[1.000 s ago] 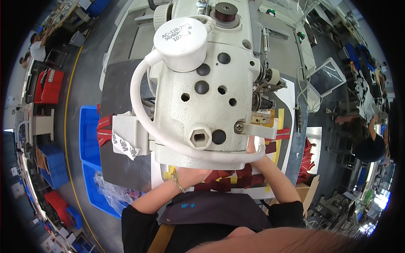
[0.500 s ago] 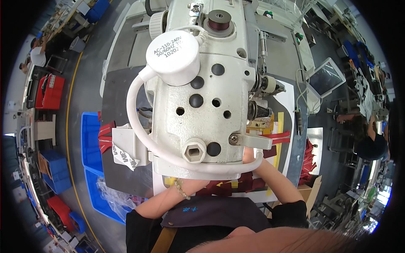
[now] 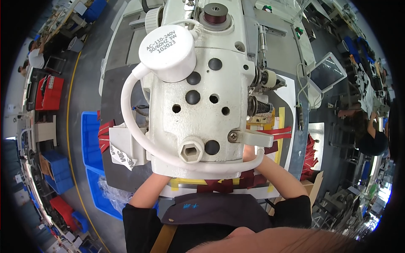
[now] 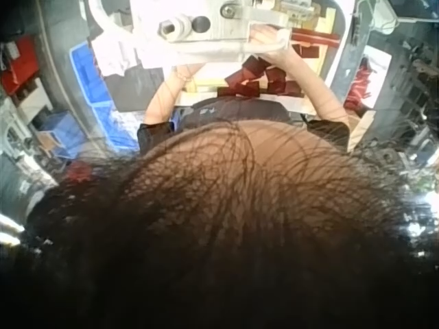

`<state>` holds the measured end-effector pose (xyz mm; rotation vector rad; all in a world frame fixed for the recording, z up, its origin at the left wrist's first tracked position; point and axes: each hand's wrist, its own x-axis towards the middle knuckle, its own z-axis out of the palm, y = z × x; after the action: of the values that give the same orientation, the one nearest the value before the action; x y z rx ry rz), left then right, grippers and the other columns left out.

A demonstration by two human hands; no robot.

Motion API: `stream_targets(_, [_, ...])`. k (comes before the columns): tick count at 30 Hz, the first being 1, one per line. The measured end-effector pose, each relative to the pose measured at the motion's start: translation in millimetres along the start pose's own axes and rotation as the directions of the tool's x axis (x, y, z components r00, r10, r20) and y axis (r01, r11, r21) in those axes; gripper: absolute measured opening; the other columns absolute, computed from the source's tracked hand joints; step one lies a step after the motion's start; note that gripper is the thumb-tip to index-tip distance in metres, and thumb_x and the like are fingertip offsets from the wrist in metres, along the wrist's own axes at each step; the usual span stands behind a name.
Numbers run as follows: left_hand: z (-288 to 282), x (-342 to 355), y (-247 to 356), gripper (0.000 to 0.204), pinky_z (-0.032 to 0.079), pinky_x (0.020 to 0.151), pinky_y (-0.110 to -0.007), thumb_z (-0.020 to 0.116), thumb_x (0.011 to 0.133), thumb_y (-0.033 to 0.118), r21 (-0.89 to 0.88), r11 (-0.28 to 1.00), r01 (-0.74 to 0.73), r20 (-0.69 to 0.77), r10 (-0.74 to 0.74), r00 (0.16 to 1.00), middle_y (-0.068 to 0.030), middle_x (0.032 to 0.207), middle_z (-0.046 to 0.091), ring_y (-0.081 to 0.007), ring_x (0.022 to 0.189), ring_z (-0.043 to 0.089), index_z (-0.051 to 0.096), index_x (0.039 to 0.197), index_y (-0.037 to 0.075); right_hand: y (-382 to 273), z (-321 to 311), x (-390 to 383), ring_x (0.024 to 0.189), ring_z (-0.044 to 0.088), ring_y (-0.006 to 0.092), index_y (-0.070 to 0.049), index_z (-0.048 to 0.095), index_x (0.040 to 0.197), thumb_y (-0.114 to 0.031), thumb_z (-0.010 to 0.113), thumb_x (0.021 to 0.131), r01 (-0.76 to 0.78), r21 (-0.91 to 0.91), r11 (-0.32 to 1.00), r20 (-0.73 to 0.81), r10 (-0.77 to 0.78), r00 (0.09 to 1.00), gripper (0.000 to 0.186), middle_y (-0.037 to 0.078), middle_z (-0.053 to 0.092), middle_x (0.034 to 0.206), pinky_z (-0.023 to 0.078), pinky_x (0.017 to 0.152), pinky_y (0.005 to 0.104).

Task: Operating an industrial sewing machine to stitch red synthetic or leather straps.

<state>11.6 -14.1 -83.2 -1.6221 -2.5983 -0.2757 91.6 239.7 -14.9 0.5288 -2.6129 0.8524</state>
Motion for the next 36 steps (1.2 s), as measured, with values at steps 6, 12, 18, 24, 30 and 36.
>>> stream_targets(6, [-4, 15, 3, 0.042, 0.038, 0.097, -0.051, 0.063, 0.078, 0.029, -0.067, 0.998, -0.005, 0.030, 0.008, 1.000, -0.0160, 0.113, 0.060, -0.0356, 0.107, 0.055, 0.060, 0.115, 0.008, 1, -1, 4, 0.098, 0.061, 0.0286, -0.005, 0.064, 0.097, -0.012, 0.069, 0.072, 0.014, 0.049, 0.999, 0.020, -0.015, 1.000, 0.027, 0.009, 0.064, 0.102, 0.052, 0.081, 0.0395])
stream_targets(12, [-23, 1, 11, 0.038, 0.039, 0.095, -0.049, 0.063, 0.079, 0.026, -0.094, 0.995, 0.026, 0.048, -0.022, 0.999, -0.0152, 0.110, 0.061, -0.0343, 0.104, 0.056, 0.061, 0.112, 0.007, -1, 3, 1, 0.092, 0.063, 0.0284, -0.003, 0.064, 0.102, -0.013, 0.071, 0.071, -0.049, 0.026, 0.998, 0.026, 0.048, 0.999, 0.033, 0.007, 0.064, 0.102, 0.054, 0.075, 0.0379])
stream_targets(18, [-30, 18, 11, 0.035, 0.041, 0.093, -0.047, 0.062, 0.079, 0.022, -0.158, 0.987, 0.020, 0.033, -0.015, 0.999, -0.0145, 0.107, 0.062, -0.0331, 0.102, 0.057, 0.062, 0.110, 0.006, -7, -6, 4, 0.084, 0.065, 0.0225, -0.004, 0.065, 0.096, -0.014, 0.070, 0.070, -0.001, -0.104, 0.995, 0.029, 0.004, 1.000, 0.029, 0.006, 0.064, 0.102, 0.054, 0.067, 0.0321])
stream_targets(24, [-39, 25, 14, 0.031, 0.043, 0.091, -0.045, 0.061, 0.079, 0.019, -0.221, 0.975, 0.006, 0.016, -0.002, 1.000, -0.0137, 0.104, 0.062, -0.0318, 0.099, 0.058, 0.063, 0.107, 0.005, -2, -1, 2, 0.088, 0.065, 0.0230, -0.004, 0.064, 0.090, -0.010, 0.068, 0.063, 0.030, -0.081, 0.996, 0.025, -0.028, 0.999, 0.028, 0.009, 0.063, 0.102, 0.054, 0.070, 0.0318])
stream_targets(30, [-46, 29, 15, 0.028, 0.044, 0.089, -0.042, 0.061, 0.079, 0.016, -0.274, 0.962, 0.006, 0.007, -0.004, 1.000, -0.0129, 0.100, 0.063, -0.0305, 0.096, 0.059, 0.064, 0.104, 0.004, -7, -3, 9, 0.093, 0.064, 0.0242, -0.004, 0.063, 0.091, -0.007, 0.066, 0.063, 0.032, -0.093, 0.995, 0.023, -0.030, 0.999, 0.029, 0.009, 0.063, 0.101, 0.054, 0.075, 0.0342])
stream_targets(36, [-55, 39, 10, 0.025, 0.046, 0.088, -0.040, 0.060, 0.079, 0.013, -0.341, 0.940, -0.010, -0.006, 0.009, 1.000, -0.0122, 0.097, 0.064, -0.0293, 0.093, 0.060, 0.065, 0.102, 0.003, -4, 0, 2, 0.094, 0.063, 0.0246, -0.004, 0.063, 0.093, -0.008, 0.069, 0.062, 0.029, -0.117, 0.993, 0.052, -0.023, 0.998, 0.032, 0.009, 0.062, 0.103, 0.053, 0.078, 0.0357])
